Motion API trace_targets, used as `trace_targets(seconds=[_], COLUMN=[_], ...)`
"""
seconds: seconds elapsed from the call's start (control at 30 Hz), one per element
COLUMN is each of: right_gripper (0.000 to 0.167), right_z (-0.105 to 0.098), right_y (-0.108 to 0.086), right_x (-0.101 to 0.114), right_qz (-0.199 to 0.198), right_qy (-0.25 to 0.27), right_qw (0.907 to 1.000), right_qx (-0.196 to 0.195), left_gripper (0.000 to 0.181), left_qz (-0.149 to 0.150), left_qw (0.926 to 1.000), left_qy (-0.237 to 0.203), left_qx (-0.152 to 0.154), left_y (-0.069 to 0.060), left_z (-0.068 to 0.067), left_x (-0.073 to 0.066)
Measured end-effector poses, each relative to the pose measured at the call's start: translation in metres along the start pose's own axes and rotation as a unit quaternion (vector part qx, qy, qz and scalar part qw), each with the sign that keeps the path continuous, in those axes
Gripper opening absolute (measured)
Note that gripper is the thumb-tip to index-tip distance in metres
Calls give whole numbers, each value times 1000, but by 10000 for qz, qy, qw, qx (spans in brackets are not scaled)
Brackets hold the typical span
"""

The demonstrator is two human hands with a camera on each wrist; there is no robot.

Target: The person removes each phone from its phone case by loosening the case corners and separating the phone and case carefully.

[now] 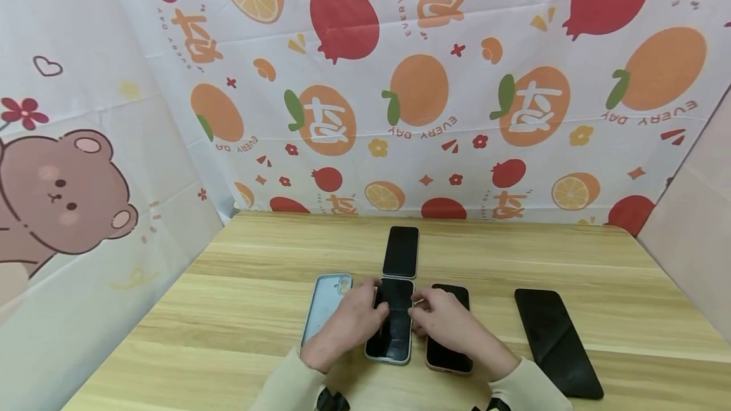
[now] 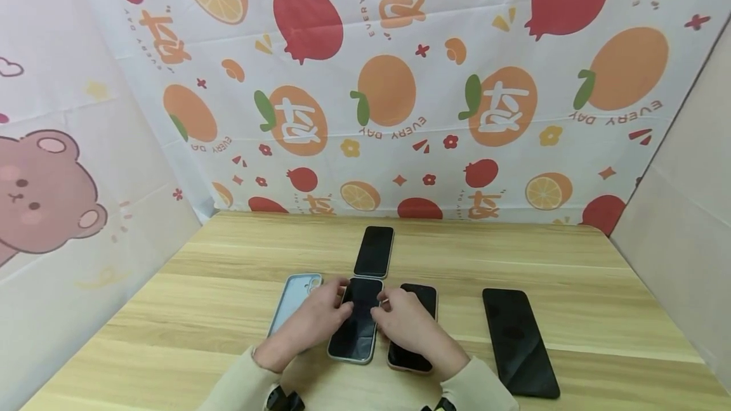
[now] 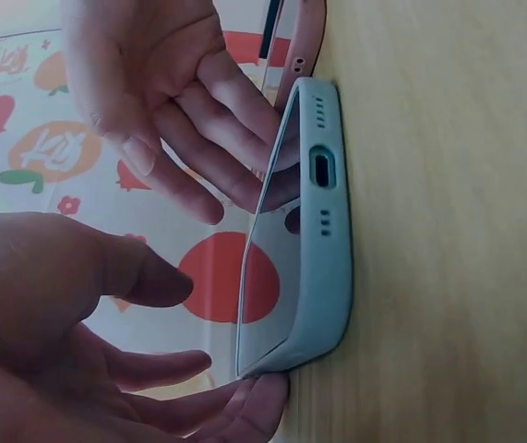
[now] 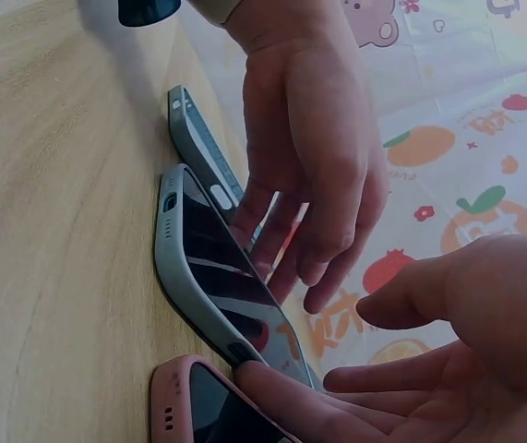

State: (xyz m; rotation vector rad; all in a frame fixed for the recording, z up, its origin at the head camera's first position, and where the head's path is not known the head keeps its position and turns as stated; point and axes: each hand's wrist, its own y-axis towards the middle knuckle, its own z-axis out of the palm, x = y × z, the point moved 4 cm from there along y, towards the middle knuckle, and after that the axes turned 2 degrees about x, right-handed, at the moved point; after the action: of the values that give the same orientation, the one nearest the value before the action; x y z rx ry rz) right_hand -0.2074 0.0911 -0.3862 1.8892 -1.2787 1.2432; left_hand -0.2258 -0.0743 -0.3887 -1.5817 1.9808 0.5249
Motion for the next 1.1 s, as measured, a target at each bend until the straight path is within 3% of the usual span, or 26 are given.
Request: trace_targets(seconds=[0.27, 0.4, 0.53, 0.63, 0.73, 0.83, 1.1], right_gripper=[38, 39, 40, 40, 41, 43, 48], right_z=[0, 0, 1, 1, 2, 1, -7], right_y=[1, 1, 1, 1, 1, 1, 2], right_x=[-1, -3, -4, -5, -5, -4, -4], right_qz=[95, 133, 117, 90, 106, 126, 103], right_qy=[333, 467, 585, 655, 687, 731, 1030], right_qw=[9993, 9986, 9980, 9974, 9970, 9968, 9946], right_qx=[161, 198, 229, 287, 328, 281, -66], left_gripper=[44, 48, 47, 36, 29, 33, 41], left_qz=[20, 26, 227, 280, 132, 10, -92], left_qw=[9995, 9978, 9921, 9842, 9763, 9689, 9325], left_qy=[-237, -629, -1228, -1733, -2096, -2403, -3518], left_qx=[-195, -197, -153, 209, 522, 593, 810], left_y=[1, 2, 4, 3, 1, 0, -2], left_z=[1, 0, -2, -1, 0, 0, -2], left_x=[1, 3, 6, 8, 11, 13, 11])
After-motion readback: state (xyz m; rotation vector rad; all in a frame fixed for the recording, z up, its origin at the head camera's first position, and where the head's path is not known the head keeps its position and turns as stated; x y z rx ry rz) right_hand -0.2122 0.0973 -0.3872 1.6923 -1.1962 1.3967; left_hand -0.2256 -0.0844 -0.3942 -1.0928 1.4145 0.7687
